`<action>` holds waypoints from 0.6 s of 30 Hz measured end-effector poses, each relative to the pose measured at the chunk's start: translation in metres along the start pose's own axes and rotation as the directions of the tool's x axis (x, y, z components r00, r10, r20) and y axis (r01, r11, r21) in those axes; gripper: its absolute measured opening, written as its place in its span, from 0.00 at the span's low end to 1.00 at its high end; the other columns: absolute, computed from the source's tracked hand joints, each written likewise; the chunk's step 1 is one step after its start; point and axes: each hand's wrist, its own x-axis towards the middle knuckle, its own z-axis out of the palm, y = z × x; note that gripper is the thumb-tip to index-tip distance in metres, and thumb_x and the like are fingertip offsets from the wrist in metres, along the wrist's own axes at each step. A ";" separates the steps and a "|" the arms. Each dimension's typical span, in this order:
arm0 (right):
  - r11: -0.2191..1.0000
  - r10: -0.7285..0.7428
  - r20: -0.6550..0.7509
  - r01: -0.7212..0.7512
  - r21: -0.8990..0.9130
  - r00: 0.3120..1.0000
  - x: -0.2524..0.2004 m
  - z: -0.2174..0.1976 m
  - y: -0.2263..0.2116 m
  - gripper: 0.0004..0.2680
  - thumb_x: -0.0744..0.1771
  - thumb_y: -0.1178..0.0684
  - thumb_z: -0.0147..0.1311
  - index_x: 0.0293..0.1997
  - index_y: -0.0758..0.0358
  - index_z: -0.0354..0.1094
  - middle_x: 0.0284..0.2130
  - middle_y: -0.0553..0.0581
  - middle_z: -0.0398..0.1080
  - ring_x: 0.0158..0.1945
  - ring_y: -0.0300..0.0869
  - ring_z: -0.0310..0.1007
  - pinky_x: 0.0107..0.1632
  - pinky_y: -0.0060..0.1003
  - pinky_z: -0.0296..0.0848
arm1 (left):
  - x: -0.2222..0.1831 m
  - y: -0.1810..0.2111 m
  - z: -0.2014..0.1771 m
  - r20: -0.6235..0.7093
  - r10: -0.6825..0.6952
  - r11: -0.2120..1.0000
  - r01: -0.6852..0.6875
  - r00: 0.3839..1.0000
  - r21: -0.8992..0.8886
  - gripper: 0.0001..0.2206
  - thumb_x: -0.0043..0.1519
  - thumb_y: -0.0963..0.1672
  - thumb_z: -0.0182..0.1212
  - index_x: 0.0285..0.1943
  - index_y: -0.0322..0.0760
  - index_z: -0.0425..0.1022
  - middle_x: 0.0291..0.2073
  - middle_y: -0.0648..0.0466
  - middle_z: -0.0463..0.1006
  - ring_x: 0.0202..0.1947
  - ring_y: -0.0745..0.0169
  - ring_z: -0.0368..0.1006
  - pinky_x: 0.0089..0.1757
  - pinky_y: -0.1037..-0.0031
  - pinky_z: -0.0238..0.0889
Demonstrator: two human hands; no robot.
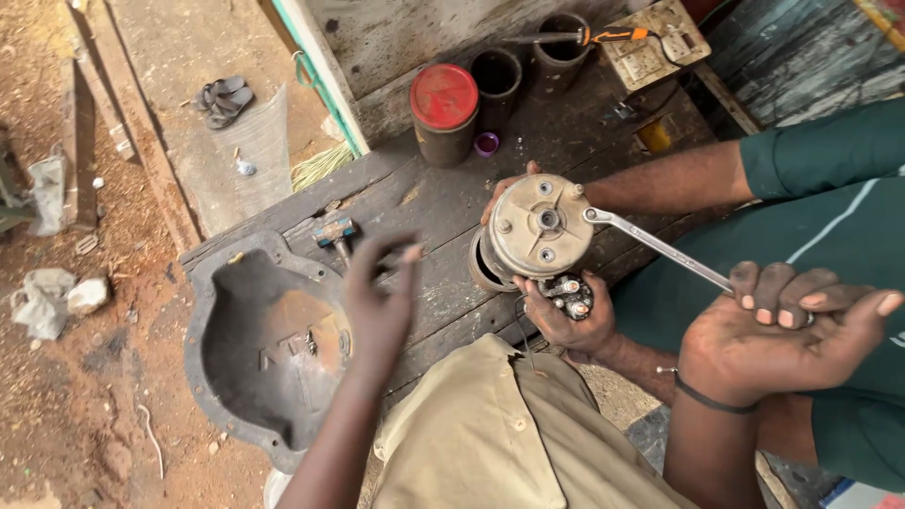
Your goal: Disassemble and inspect a starter motor on a workbench using wrenches and a hammer.
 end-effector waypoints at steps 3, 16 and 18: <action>0.996 -0.019 0.011 0.020 -0.092 1.000 0.000 0.007 -0.002 0.19 0.77 0.42 0.44 0.28 0.60 0.55 0.17 0.50 0.53 0.18 0.35 0.48 0.27 0.32 0.54 | 0.014 0.063 0.037 0.088 0.323 0.946 -0.317 0.942 -0.067 0.10 0.65 0.44 0.66 0.53 0.38 0.80 0.49 0.52 0.81 0.51 0.59 0.77 0.50 0.70 0.71; 0.973 -0.008 -0.031 0.000 -0.233 0.999 0.035 0.029 0.007 0.22 0.76 0.38 0.50 0.25 0.57 0.51 0.13 0.48 0.46 0.16 0.34 0.41 0.24 0.32 0.48 | 0.030 0.116 0.120 0.422 0.347 0.776 -0.509 0.837 0.371 0.16 0.65 0.51 0.54 0.40 0.35 0.77 0.37 0.43 0.79 0.44 0.42 0.76 0.45 0.50 0.65; 0.966 0.001 -0.046 -0.013 -0.258 0.999 0.038 0.020 0.007 0.22 0.75 0.39 0.51 0.24 0.56 0.51 0.13 0.48 0.45 0.16 0.34 0.40 0.24 0.32 0.47 | 0.030 0.113 0.119 0.418 0.352 0.786 -0.507 0.838 0.355 0.13 0.65 0.49 0.54 0.40 0.35 0.77 0.37 0.44 0.78 0.42 0.42 0.76 0.44 0.50 0.65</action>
